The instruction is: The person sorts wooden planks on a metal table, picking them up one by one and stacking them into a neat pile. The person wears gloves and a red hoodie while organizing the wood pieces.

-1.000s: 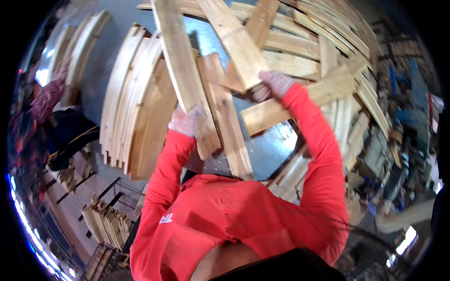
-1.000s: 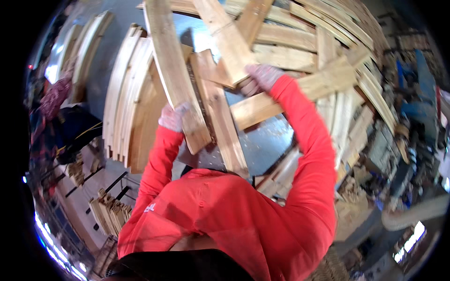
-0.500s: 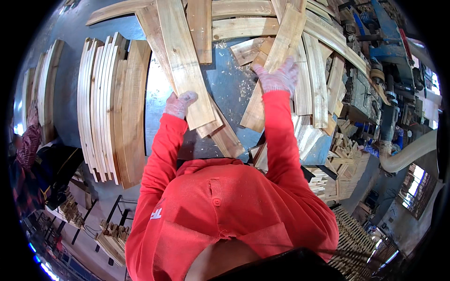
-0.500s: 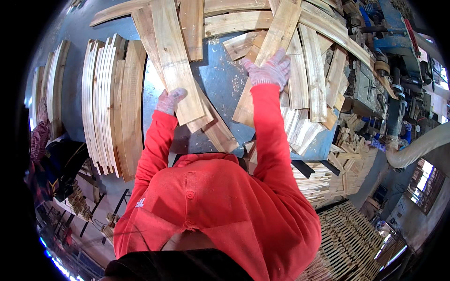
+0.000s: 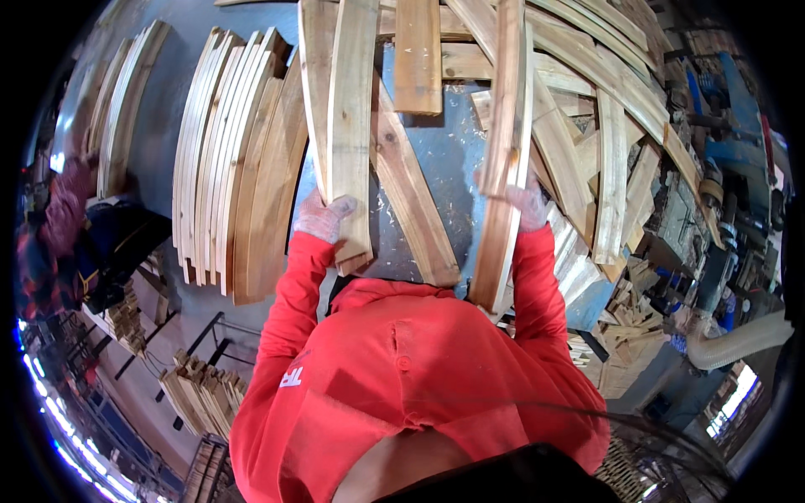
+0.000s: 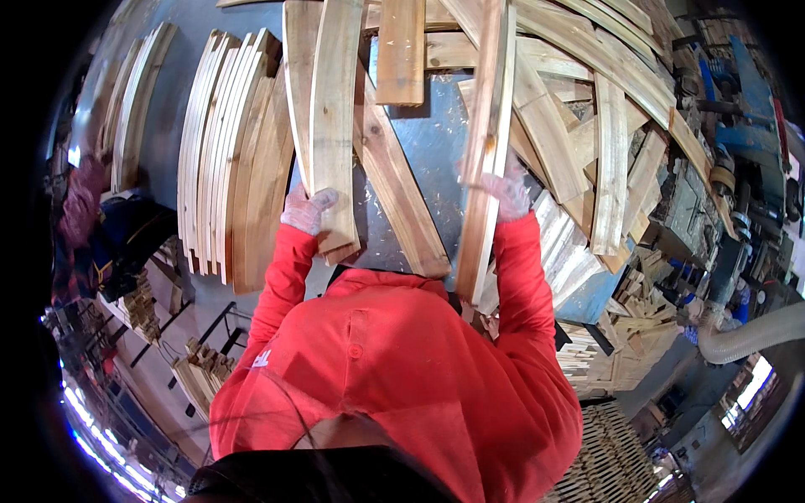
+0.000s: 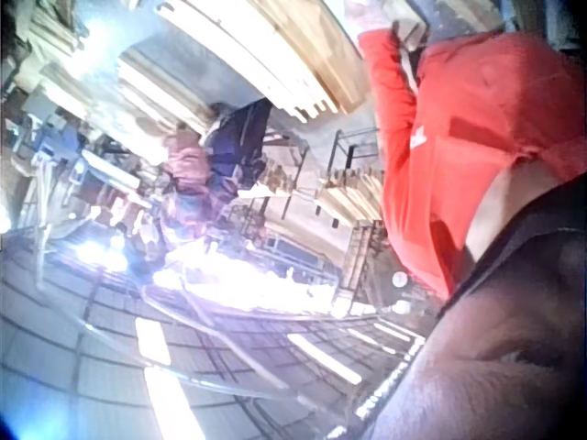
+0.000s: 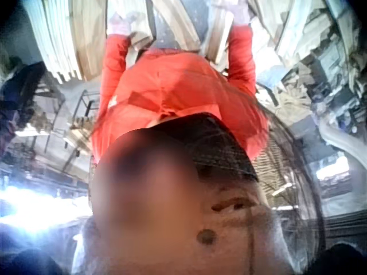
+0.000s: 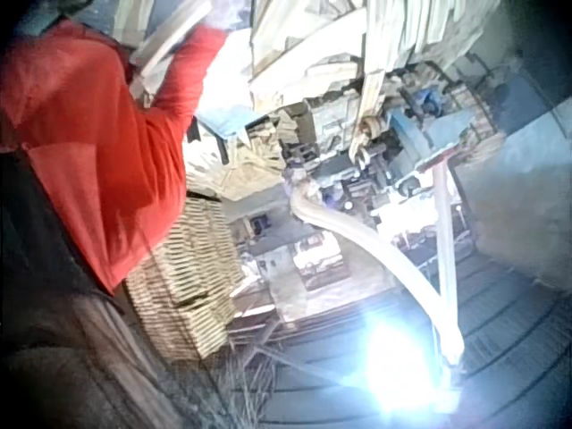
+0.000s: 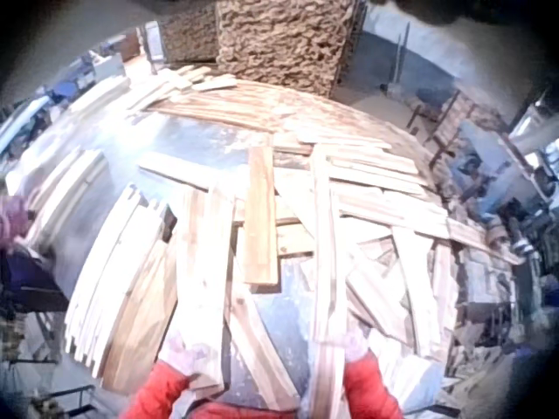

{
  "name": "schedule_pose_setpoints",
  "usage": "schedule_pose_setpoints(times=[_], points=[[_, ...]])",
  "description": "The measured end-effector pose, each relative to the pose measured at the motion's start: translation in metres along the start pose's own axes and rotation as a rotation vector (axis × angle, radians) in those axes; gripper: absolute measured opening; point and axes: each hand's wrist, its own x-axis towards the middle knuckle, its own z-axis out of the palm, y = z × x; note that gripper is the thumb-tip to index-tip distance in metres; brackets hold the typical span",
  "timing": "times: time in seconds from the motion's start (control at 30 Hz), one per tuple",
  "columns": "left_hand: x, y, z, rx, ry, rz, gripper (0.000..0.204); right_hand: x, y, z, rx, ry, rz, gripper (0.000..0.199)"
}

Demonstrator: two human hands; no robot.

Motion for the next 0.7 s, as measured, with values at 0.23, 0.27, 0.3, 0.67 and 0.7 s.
schedule_pose_setpoints(times=[0.23, 0.27, 0.3, 0.67, 0.7], points=[[0.040, -0.011, 0.013, -0.233, -0.146, 0.197, 0.076, 0.019, 0.050, 0.042, -0.061, -0.082, 0.010, 0.102], [0.040, -0.008, 0.022, -0.330, -0.157, 0.047, 0.079, 0.018, 0.050, 0.050, -0.101, -0.017, 0.067, 0.102], [0.054, -0.012, 0.022, -0.388, -0.192, 0.142, 0.079, 0.019, 0.049, 0.058, -0.144, 0.034, 0.120, 0.102], [0.021, -0.007, 0.001, 0.041, 0.207, 0.182, 0.042, 0.037, -0.004, 0.109, -1.191, 0.473, -0.241, 0.093], [0.013, -0.002, -0.010, 0.118, 0.273, 0.198, 0.043, 0.052, -0.007, 0.104, -1.319, 0.529, -0.201, 0.092]])
